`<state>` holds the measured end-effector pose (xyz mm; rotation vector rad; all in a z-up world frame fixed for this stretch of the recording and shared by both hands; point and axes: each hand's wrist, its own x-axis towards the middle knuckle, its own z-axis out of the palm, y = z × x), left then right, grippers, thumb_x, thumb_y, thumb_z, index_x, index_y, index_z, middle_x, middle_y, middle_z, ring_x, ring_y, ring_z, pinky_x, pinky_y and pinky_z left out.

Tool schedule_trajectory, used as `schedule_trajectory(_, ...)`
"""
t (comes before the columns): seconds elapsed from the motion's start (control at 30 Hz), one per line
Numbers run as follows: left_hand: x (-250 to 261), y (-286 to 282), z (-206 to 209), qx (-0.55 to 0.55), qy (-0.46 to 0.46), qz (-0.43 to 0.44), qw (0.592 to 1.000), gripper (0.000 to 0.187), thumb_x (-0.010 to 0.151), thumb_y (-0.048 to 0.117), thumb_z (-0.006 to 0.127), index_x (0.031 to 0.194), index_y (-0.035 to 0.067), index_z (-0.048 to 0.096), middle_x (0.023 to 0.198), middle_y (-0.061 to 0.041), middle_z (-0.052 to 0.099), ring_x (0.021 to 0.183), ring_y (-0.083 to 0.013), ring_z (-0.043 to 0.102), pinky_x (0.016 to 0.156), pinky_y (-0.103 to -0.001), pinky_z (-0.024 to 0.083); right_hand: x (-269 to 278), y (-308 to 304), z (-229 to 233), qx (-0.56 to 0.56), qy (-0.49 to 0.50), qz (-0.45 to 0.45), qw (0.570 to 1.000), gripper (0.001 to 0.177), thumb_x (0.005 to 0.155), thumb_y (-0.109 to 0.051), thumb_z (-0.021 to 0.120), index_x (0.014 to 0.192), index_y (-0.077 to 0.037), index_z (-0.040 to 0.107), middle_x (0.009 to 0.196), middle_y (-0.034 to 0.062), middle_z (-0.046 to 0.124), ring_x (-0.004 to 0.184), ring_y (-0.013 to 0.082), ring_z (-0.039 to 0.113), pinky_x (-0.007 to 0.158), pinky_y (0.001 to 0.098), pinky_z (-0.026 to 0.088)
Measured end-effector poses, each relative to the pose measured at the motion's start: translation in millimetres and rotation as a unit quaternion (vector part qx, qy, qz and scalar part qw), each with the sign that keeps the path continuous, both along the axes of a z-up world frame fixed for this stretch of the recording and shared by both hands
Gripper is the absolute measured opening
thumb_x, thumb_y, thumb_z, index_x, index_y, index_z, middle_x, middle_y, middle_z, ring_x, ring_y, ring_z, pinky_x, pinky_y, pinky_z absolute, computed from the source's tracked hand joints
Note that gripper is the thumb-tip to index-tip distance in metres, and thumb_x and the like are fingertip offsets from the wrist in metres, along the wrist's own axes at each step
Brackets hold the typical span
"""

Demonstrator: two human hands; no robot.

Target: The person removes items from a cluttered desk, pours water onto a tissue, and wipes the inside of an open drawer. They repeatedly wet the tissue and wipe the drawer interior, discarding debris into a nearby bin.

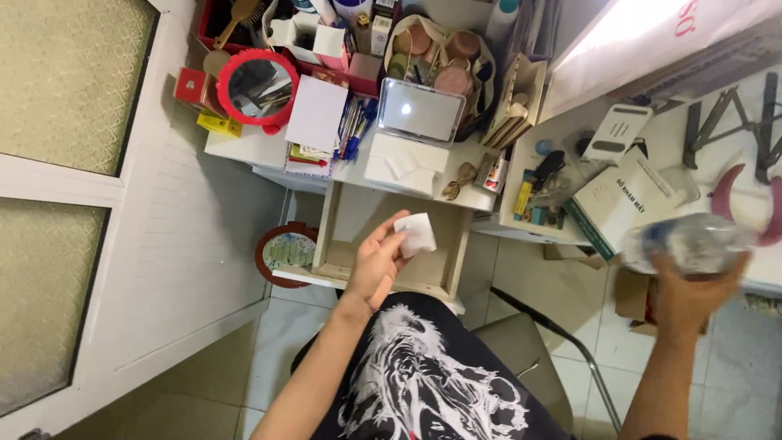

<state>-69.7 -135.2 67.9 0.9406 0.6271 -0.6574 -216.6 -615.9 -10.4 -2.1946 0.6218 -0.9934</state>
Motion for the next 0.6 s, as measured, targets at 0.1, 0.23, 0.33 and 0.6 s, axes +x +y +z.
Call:
schedule_trajectory(0.1, -3, 0, -9, 0.028, -0.058, 0.01, 0.998, 0.031, 0.097, 0.007, 0.062, 0.126, -0.005, 0.068, 0.117, -0.018, 0.075, 0.104, -0.0251, 0.072, 0.093, -0.036, 0.062, 15, 121, 56, 0.105, 0.12, -0.026, 0.987, 0.1, 0.077, -0.017, 0.09, 0.157, -0.003, 0.031, 0.152, 0.0267, 0.044, 0.137, 0.0417, 0.044, 0.111, 0.0543, 0.037)
schedule_trajectory(0.23, -2, 16, 2, 0.145, -0.247, -0.023, 0.958, 0.024, 0.1, 0.014, 0.068, 0.116, -0.003, 0.073, 0.096, -0.016, 0.078, 0.089, -0.0154, 0.069, 0.082, -0.041, 0.063, 30, 242, 59, 0.208, 0.1, 0.221, 0.947, 0.098, 0.046, -0.012, 0.095, 0.138, -0.009, 0.061, 0.121, 0.0154, 0.063, 0.106, 0.0278, 0.061, 0.096, 0.0481, 0.052)
schedule_trajectory(0.33, -2, 38, 23, 0.242, -0.373, -0.075, 0.892, 0.02, 0.101, 0.016, 0.065, 0.112, 0.003, 0.076, 0.094, -0.016, 0.079, 0.094, -0.0163, 0.07, 0.079, -0.039, 0.062, 42, 312, 74, 0.287, 0.196, 0.258, 0.901, 0.106, 0.036, -0.014, 0.096, 0.138, -0.016, 0.064, 0.11, 0.0147, 0.07, 0.097, 0.0275, 0.067, 0.088, 0.0471, 0.057)
schedule_trajectory(0.6, -14, 95, 47, 0.234, -0.519, -0.123, 0.813, 0.015, 0.101, 0.012, 0.065, 0.111, 0.011, 0.077, 0.105, -0.009, 0.08, 0.101, -0.0287, 0.077, 0.086, -0.039, 0.062, 63, 399, 109, 0.254, 0.334, 0.261, 0.869, 0.097, 0.046, -0.024, 0.096, 0.138, -0.03, 0.065, 0.106, 0.0094, 0.078, 0.099, 0.025, 0.075, 0.086, 0.0446, 0.058)
